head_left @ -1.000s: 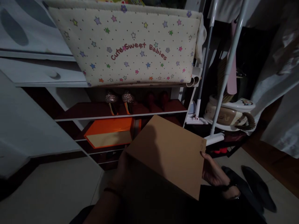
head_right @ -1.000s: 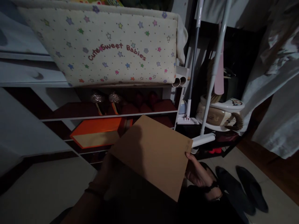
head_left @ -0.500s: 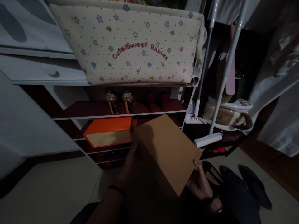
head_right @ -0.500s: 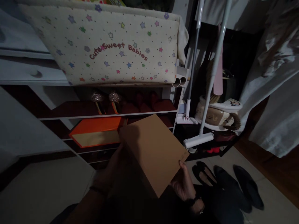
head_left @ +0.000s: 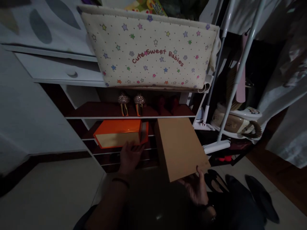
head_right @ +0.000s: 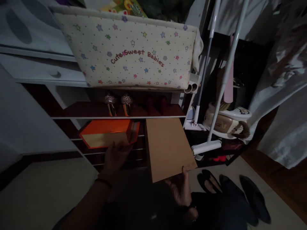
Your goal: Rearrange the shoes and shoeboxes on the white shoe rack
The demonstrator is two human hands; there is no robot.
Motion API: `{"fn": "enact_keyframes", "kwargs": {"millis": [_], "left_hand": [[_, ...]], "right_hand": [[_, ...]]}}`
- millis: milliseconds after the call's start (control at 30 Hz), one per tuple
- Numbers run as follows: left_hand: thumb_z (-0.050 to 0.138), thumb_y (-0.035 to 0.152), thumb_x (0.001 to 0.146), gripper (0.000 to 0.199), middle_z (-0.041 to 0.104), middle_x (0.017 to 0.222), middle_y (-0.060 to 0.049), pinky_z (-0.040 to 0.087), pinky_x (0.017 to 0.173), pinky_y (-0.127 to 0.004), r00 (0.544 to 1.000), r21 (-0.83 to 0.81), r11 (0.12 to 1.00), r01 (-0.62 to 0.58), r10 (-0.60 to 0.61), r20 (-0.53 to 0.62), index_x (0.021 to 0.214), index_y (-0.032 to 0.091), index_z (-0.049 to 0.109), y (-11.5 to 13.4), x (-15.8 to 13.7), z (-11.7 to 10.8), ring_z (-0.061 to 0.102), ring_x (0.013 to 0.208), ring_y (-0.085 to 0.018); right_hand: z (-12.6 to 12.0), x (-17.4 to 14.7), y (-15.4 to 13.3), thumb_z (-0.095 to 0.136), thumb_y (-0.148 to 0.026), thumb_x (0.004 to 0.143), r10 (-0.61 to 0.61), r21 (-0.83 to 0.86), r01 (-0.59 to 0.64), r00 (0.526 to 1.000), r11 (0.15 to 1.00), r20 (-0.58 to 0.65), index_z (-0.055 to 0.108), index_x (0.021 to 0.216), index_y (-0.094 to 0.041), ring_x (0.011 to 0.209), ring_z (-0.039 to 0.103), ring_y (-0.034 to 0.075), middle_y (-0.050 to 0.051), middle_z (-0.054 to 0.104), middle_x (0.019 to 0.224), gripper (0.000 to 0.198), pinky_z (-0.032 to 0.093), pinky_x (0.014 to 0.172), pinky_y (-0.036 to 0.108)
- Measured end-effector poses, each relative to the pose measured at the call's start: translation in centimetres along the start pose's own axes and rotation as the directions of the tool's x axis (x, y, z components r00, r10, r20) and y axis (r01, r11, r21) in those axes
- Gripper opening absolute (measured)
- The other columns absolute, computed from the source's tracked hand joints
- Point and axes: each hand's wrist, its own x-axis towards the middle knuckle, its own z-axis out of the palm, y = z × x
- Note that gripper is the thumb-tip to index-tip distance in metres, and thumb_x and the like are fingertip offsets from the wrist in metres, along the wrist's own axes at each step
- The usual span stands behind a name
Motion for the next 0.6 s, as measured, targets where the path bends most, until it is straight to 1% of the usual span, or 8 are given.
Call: {"fn": "enact_keyframes", "kwargs": {"millis": [100,200,300,367,433,533,600], "left_hand": [[0.054,0.035,0.097,0.015,0.061,0.104,-0.007,0.057,0.102,-0.050,0.996,-0.024,0.998,-0.065,0.063,-0.065,0.093,0.021,0.055,1.5,-0.4,-0.7,0.063,0.106,-0.022],[0.057,0.039,0.094,0.019,0.060,0.097,-0.006,0.060,0.089,-0.047,0.985,0.007,0.992,-0.124,0.124,-0.118,0.089,0.021,0.053,3.6,-0.9,-1.8,0.064,0.098,-0.022],[0.060,0.041,0.092,0.023,0.063,0.094,-0.004,0.060,0.079,-0.039,0.965,0.061,0.976,-0.208,0.215,-0.149,0.083,0.022,0.051,5.9,-0.7,-3.2,0.065,0.090,-0.021],[0.060,0.041,0.093,0.021,0.066,0.097,-0.003,0.059,0.079,-0.036,0.955,0.081,0.967,-0.242,0.252,-0.158,0.084,0.022,0.055,7.2,-0.4,-4.1,0.066,0.089,-0.020],[0.059,0.043,0.096,0.020,0.068,0.100,-0.004,0.060,0.084,-0.037,0.957,0.100,0.967,-0.235,0.248,-0.152,0.092,0.023,0.061,8.1,-0.1,-5.0,0.068,0.089,-0.019],[0.060,0.046,0.097,0.024,0.070,0.105,-0.004,0.059,0.093,-0.041,0.963,0.158,0.959,-0.237,0.253,-0.088,0.108,0.026,0.066,8.5,-0.1,-5.8,0.069,0.092,-0.018],[0.062,0.043,0.098,0.021,0.070,0.106,-0.003,0.059,0.095,-0.042,0.964,0.185,0.950,-0.252,0.264,-0.044,0.111,0.027,0.065,8.4,-0.3,-5.7,0.069,0.094,-0.018]], "right_hand": [[1.0,-0.2,2.0,0.077,-0.061,0.082,-0.008,0.006,0.008,1.000,1.000,0.026,0.065,0.124,-0.031,0.111,0.072,0.027,0.001,0.078,0.112,0.054,0.062,0.093,0.049],[1.9,0.1,3.2,0.080,-0.059,0.081,-0.035,-0.001,0.035,0.999,0.999,0.013,0.063,0.128,-0.031,0.116,0.069,0.026,0.001,0.076,0.120,0.058,0.062,0.090,0.045],[3.3,1.2,3.3,0.082,-0.057,0.078,-0.060,0.007,0.060,0.998,0.998,-0.017,0.063,0.129,-0.032,0.117,0.068,0.026,0.001,0.074,0.124,0.060,0.062,0.083,0.042],[4.5,2.4,2.9,0.083,-0.059,0.076,-0.059,0.002,0.059,0.997,0.998,-0.059,0.063,0.125,-0.032,0.111,0.069,0.026,0.001,0.074,0.120,0.059,0.062,0.079,0.041],[5.8,3.9,2.1,0.082,-0.062,0.075,-0.039,-0.028,0.036,0.994,0.999,-0.099,0.065,0.119,-0.031,0.099,0.070,0.024,0.001,0.076,0.109,0.057,0.061,0.076,0.041],[7.6,7.2,0.5,0.075,-0.070,0.078,0.002,-0.074,-0.009,0.996,0.997,-0.092,0.067,0.113,-0.027,0.088,0.071,0.025,0.002,0.075,0.095,0.056,0.061,0.074,0.043],[8.7,10.1,-0.7,0.070,-0.071,0.081,-0.009,-0.069,0.000,0.993,0.998,-0.119,0.068,0.110,-0.024,0.088,0.071,0.025,0.003,0.075,0.092,0.055,0.061,0.076,0.043]]}}
